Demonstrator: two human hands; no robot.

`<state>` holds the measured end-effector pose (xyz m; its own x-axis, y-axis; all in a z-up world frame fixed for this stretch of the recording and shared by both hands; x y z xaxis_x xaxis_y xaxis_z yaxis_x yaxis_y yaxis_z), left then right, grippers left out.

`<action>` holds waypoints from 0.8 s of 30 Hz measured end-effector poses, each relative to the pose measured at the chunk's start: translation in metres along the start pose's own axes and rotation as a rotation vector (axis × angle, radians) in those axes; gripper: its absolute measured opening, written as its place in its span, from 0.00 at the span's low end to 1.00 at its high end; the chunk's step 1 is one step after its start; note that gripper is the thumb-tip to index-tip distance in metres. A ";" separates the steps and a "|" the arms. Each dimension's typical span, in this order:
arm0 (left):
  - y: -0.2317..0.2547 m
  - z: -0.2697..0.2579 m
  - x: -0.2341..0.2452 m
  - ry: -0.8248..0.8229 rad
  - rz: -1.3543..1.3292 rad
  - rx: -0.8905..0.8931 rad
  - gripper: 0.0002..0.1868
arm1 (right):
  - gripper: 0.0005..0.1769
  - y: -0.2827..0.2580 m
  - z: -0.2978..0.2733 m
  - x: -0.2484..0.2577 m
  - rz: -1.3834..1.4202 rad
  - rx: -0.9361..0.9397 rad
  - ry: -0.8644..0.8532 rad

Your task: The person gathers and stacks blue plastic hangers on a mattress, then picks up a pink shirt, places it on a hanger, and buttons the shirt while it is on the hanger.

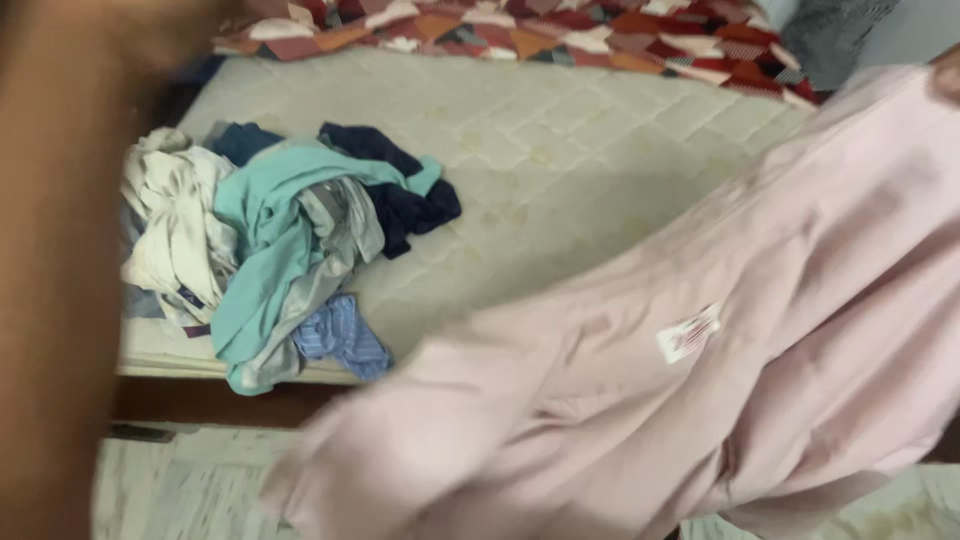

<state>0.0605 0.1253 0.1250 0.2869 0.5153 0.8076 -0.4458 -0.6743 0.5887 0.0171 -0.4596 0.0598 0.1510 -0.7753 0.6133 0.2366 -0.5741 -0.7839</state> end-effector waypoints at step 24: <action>0.017 0.107 -0.339 0.103 -0.012 -0.483 0.23 | 0.40 -0.020 -0.006 -0.167 -0.463 0.440 -0.013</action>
<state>0.0466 -0.1175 -0.1349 0.2198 0.5878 0.7786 -0.7921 -0.3584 0.4941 -0.0190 -0.3202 -0.0271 -0.0507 -0.4680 0.8823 0.6515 -0.6851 -0.3259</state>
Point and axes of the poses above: each hand's wrist, its own z-axis towards the middle knuckle, its own x-axis out of the back of the hand, y = z × x, the point moved 4 cm from there along z, towards the middle knuckle, and after that the axes turned 8 degrees about -y, right-handed, at the moved point
